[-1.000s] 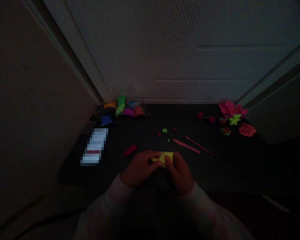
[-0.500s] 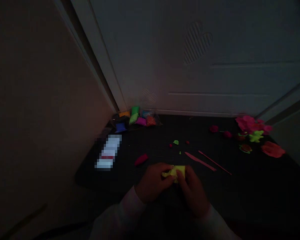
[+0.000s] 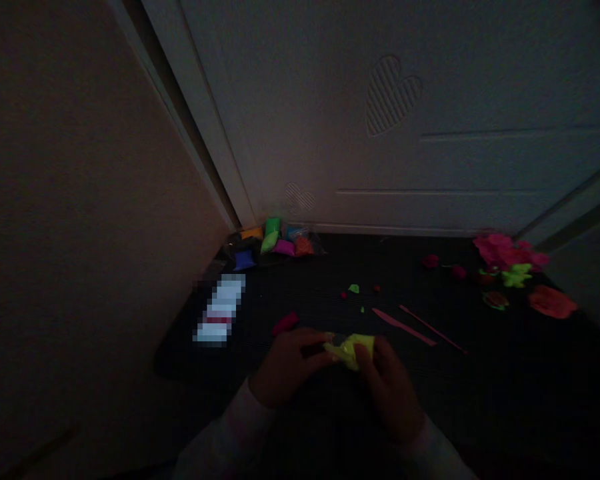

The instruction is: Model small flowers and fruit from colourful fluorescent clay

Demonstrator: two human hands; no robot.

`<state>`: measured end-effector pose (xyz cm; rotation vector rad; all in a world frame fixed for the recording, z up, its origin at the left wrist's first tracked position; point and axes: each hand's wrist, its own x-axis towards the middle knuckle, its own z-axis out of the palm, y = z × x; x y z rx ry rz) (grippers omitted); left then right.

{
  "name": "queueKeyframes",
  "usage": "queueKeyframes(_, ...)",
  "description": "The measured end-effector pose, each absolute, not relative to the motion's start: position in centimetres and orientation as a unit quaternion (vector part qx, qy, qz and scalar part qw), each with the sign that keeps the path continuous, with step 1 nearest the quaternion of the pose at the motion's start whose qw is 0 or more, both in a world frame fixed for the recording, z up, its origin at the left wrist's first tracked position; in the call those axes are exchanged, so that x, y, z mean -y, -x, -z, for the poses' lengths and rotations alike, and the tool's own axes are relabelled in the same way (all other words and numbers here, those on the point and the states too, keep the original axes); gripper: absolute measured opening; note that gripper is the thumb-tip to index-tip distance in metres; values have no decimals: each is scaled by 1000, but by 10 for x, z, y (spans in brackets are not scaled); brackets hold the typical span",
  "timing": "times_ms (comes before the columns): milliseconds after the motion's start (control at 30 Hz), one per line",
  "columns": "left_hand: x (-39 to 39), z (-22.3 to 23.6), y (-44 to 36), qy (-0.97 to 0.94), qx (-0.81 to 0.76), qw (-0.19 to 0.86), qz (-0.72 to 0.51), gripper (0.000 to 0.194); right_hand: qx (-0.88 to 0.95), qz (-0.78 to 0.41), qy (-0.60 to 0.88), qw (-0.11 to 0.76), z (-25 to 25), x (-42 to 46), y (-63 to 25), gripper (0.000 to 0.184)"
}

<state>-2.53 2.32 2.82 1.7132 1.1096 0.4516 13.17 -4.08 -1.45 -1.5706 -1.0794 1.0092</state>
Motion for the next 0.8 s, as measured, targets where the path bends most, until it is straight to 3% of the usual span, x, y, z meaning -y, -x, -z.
queueKeyframes(167, -25, -31, 28, -721, -454, 491, -180, 32, 422, -448, 627, 478, 11, 40, -129, 27)
queueKeyframes(433, -7, -19, 15, -605, -497, 535, -319, 31, 367, -467, 626, 505, 10, 40, -129, 42)
queueKeyframes(800, -8, -13, 13, -690, -471, 435, -336, 6, 375, -474, 613, 509, 10, 40, -128, 36)
